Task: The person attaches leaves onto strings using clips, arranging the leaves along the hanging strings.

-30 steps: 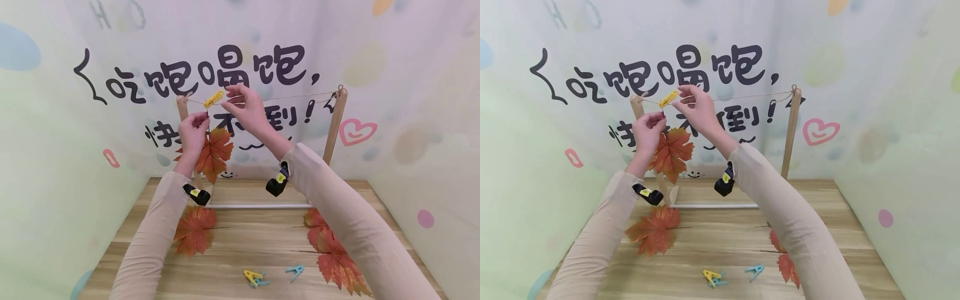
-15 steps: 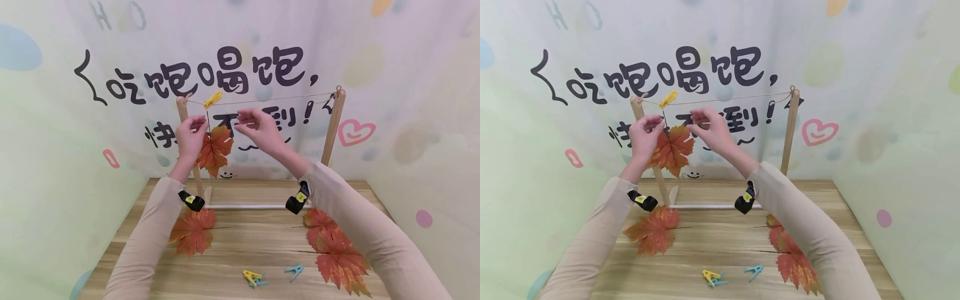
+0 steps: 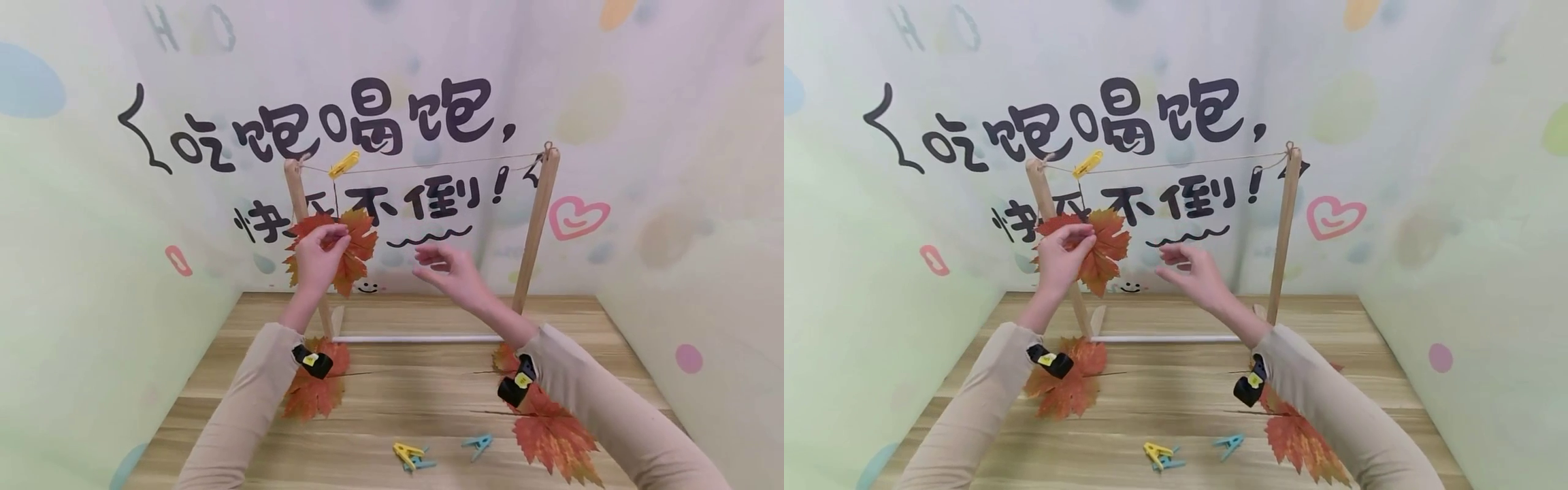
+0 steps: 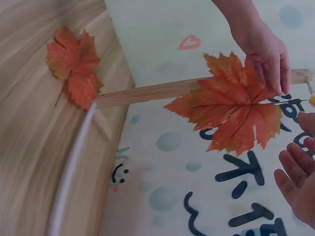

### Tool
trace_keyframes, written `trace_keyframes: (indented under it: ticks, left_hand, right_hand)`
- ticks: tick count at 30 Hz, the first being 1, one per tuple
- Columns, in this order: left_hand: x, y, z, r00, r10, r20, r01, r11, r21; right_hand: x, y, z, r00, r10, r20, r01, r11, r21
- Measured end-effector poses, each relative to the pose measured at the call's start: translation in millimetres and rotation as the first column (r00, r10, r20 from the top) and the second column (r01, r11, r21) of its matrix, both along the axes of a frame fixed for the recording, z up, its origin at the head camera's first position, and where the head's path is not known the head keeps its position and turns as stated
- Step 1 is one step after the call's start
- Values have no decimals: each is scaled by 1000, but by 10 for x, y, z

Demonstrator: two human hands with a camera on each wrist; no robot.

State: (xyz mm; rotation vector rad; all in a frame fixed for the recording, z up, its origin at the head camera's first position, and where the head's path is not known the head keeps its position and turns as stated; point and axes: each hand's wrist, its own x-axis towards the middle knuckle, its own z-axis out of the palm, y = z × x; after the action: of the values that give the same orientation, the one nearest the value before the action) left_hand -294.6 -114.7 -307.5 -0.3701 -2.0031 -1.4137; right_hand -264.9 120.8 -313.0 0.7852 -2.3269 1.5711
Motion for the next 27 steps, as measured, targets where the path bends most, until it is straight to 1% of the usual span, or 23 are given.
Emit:
trace_keyframes:
  ticks: [2, 5, 8, 13, 16, 20, 22, 26, 27]
  left_hand:
    - [1, 11, -85, 1000, -11, 14, 11, 1000, -10]
    - [19, 24, -229, 998, -30, 46, 32, 998, -47]
    - [63, 24, -386, 993, -61, 98, 68, 995, -78]
    - [159, -27, -672, 974, -95, 206, 122, 985, -122]
    - [196, -80, -863, 963, -98, 250, 139, 979, -152]
    - [226, -150, -1083, 948, -100, 303, 153, 976, -157]
    - [237, -164, -1160, 938, -99, 333, 156, 976, -150]
    - [243, -191, -1312, 926, -91, 366, 159, 974, -160]
    - [245, -201, -1351, 922, -87, 379, 159, 974, -164]
  right_hand:
    - [8, 39, -94, 1000, 4, 29, -4, 1000, -2]
    - [21, 102, -250, 998, 7, 57, -8, 1000, 12]
    - [52, 160, -410, 997, 17, 79, -20, 999, 39]
    - [126, 259, -706, 992, 42, 116, -53, 994, 94]
    - [172, 328, -903, 987, 55, 150, -71, 992, 106]
    - [231, 390, -1122, 981, 63, 185, -85, 990, 113]
    - [255, 413, -1202, 979, 73, 189, -96, 989, 112]
    - [380, 404, -1182, 964, 94, 249, -126, 985, 115]
    - [393, 406, -1212, 959, 96, 265, -131, 984, 118]
